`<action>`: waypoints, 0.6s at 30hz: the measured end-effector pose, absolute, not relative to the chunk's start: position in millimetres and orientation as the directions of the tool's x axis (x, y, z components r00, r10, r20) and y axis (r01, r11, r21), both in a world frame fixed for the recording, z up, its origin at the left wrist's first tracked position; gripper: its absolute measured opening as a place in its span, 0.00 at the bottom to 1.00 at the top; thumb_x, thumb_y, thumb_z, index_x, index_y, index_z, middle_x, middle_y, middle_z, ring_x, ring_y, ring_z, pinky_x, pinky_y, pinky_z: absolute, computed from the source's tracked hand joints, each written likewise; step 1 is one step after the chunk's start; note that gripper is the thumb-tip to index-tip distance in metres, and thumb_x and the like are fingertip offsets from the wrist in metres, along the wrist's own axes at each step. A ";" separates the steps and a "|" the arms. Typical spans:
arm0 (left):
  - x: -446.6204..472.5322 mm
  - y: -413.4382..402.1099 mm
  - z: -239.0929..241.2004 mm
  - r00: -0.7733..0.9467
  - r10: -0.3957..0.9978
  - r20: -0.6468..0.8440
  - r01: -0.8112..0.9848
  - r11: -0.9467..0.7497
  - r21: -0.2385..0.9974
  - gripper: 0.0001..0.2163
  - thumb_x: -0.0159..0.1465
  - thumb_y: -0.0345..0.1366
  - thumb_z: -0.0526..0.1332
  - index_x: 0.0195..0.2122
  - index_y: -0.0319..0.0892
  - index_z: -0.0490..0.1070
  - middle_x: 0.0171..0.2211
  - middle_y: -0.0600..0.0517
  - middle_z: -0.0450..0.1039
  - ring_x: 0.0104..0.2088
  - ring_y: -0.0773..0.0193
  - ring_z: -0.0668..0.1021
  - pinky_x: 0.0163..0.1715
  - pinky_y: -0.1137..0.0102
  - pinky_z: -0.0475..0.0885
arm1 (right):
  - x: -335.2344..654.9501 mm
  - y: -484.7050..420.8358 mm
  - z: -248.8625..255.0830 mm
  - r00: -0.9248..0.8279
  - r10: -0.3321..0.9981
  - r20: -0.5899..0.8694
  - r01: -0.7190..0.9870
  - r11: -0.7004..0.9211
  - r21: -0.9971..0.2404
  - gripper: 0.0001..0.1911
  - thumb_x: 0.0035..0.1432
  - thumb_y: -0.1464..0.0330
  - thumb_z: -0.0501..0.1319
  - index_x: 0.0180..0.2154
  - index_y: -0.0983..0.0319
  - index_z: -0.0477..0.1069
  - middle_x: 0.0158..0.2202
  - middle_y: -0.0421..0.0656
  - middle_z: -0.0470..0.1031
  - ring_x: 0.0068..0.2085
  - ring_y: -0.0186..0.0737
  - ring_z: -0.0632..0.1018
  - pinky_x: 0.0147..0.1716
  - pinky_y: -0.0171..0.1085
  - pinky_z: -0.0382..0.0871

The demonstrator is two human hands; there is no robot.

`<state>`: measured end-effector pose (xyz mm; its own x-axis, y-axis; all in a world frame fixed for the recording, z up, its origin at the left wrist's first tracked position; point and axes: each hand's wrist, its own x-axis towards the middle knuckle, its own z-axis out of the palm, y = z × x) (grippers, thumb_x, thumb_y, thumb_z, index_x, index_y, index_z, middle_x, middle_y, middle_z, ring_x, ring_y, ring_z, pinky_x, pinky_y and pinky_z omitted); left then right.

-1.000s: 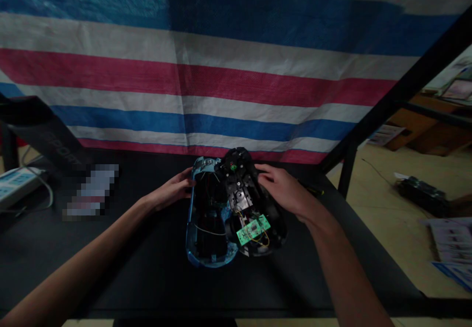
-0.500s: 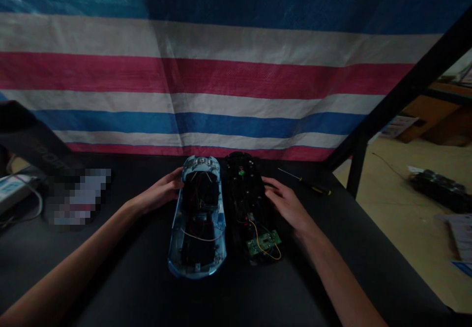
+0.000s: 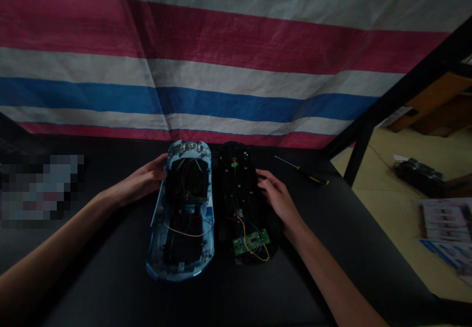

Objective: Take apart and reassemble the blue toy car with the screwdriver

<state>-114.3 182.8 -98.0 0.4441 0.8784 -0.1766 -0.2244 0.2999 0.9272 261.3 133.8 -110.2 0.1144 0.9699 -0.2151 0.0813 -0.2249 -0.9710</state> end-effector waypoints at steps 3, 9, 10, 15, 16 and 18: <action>-113.7 182.6 -98.7 0.460 0.870 -0.175 -0.229 0.307 0.924 0.28 0.60 0.33 0.72 0.62 0.51 0.71 0.49 0.49 0.79 0.46 0.55 0.78 0.47 0.63 0.74 | 262.4 135.1 -112.2 0.119 0.966 -0.228 0.085 -0.239 -0.967 0.29 0.57 0.55 0.67 0.59 0.56 0.75 0.43 0.43 0.85 0.39 0.46 0.84 0.34 0.39 0.75; -115.1 184.9 -101.9 0.477 0.865 -0.159 -0.220 0.292 0.931 0.29 0.60 0.35 0.72 0.63 0.52 0.69 0.51 0.48 0.77 0.48 0.54 0.78 0.48 0.62 0.74 | 265.5 141.6 -121.1 0.129 0.980 -0.151 0.070 -0.161 -0.984 0.24 0.55 0.54 0.68 0.52 0.53 0.77 0.45 0.42 0.85 0.42 0.49 0.84 0.39 0.42 0.75; -116.0 185.6 -103.1 0.480 0.863 -0.158 -0.215 0.291 0.932 0.29 0.60 0.35 0.72 0.63 0.52 0.69 0.52 0.49 0.77 0.48 0.54 0.78 0.47 0.62 0.74 | 265.4 142.4 -122.5 0.135 0.981 -0.138 0.047 -0.146 -0.988 0.23 0.53 0.54 0.70 0.50 0.53 0.78 0.45 0.41 0.85 0.42 0.49 0.84 0.39 0.42 0.75; -118.5 187.1 -104.4 0.490 0.857 -0.162 -0.193 0.288 0.938 0.29 0.61 0.37 0.72 0.63 0.54 0.69 0.53 0.49 0.77 0.48 0.55 0.78 0.48 0.61 0.74 | 263.4 141.3 -124.2 0.093 0.982 -0.163 -0.096 -0.154 -0.983 0.18 0.54 0.57 0.71 0.48 0.49 0.80 0.44 0.38 0.86 0.37 0.46 0.83 0.35 0.41 0.73; -118.3 187.0 -103.5 0.492 0.855 -0.161 -0.186 0.284 0.941 0.29 0.61 0.37 0.72 0.64 0.54 0.69 0.53 0.49 0.77 0.48 0.54 0.78 0.48 0.61 0.74 | 263.0 140.6 -123.5 0.083 0.982 -0.168 -0.107 -0.158 -0.982 0.18 0.54 0.57 0.71 0.48 0.49 0.80 0.44 0.37 0.85 0.37 0.45 0.82 0.34 0.41 0.72; -117.8 186.5 -101.3 0.502 0.851 -0.156 -0.169 0.273 0.947 0.30 0.62 0.38 0.72 0.65 0.54 0.67 0.54 0.48 0.76 0.49 0.52 0.78 0.49 0.59 0.74 | 262.3 139.4 -121.6 0.076 0.983 -0.167 -0.108 -0.158 -0.981 0.19 0.54 0.57 0.70 0.49 0.49 0.79 0.44 0.37 0.85 0.37 0.46 0.82 0.34 0.41 0.72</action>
